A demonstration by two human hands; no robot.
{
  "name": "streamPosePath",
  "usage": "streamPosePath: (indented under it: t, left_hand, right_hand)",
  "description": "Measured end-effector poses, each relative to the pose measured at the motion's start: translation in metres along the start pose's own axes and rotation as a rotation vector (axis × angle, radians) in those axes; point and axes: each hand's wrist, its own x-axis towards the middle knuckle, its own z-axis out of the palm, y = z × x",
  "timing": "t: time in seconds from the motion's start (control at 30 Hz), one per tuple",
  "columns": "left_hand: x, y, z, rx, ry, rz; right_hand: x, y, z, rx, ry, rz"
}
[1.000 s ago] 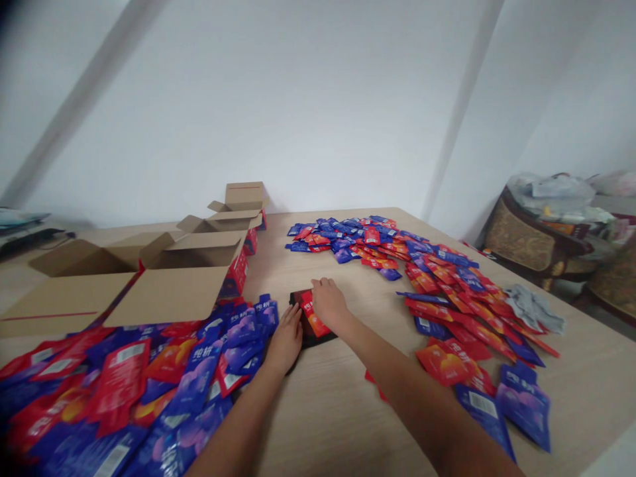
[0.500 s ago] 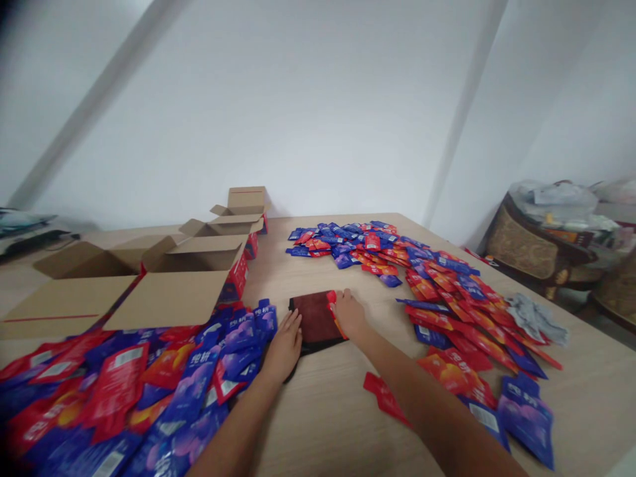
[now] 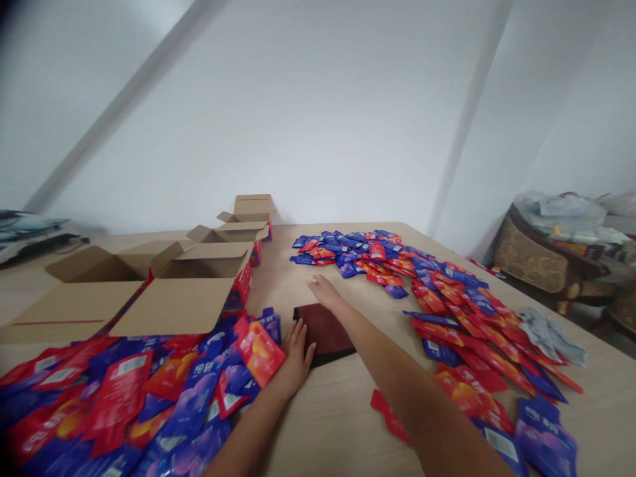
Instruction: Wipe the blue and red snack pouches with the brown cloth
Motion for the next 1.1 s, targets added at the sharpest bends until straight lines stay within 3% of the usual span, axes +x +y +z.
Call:
streamPosePath:
  t: [0.23, 0.47, 0.63, 0.87, 0.93, 1.0, 1.1]
  left_hand:
    - [0.002, 0.001, -0.009, -0.068, -0.064, -0.028]
    - [0.0, 0.002, -0.012, -0.078, -0.098, -0.07]
    - [0.002, 0.0, -0.014, -0.131, -0.058, -0.075]
    - [0.006, -0.006, -0.009, -0.291, 0.056, -0.138]
    - [0.009, -0.005, -0.008, -0.329, 0.086, -0.17]
    - [0.011, -0.004, -0.009, -0.377, 0.105, -0.189]
    - [0.015, -0.001, -0.014, -0.505, 0.104, -0.192]
  right_hand:
    - [0.045, 0.081, -0.023, -0.377, 0.138, 0.076]
    - [0.07, 0.097, -0.007, -0.58, 0.086, 0.005]
    - [0.042, 0.094, 0.001, -0.618, 0.044, -0.027]
    - [-0.013, 0.097, -0.043, -0.534, 0.082, 0.058]
    - [-0.029, 0.093, -0.05, -0.394, 0.147, 0.097]
    - [-0.046, 0.084, -0.048, -0.103, 0.164, 0.103]
    - [-0.072, 0.068, -0.035, 0.239, 0.057, 0.027]
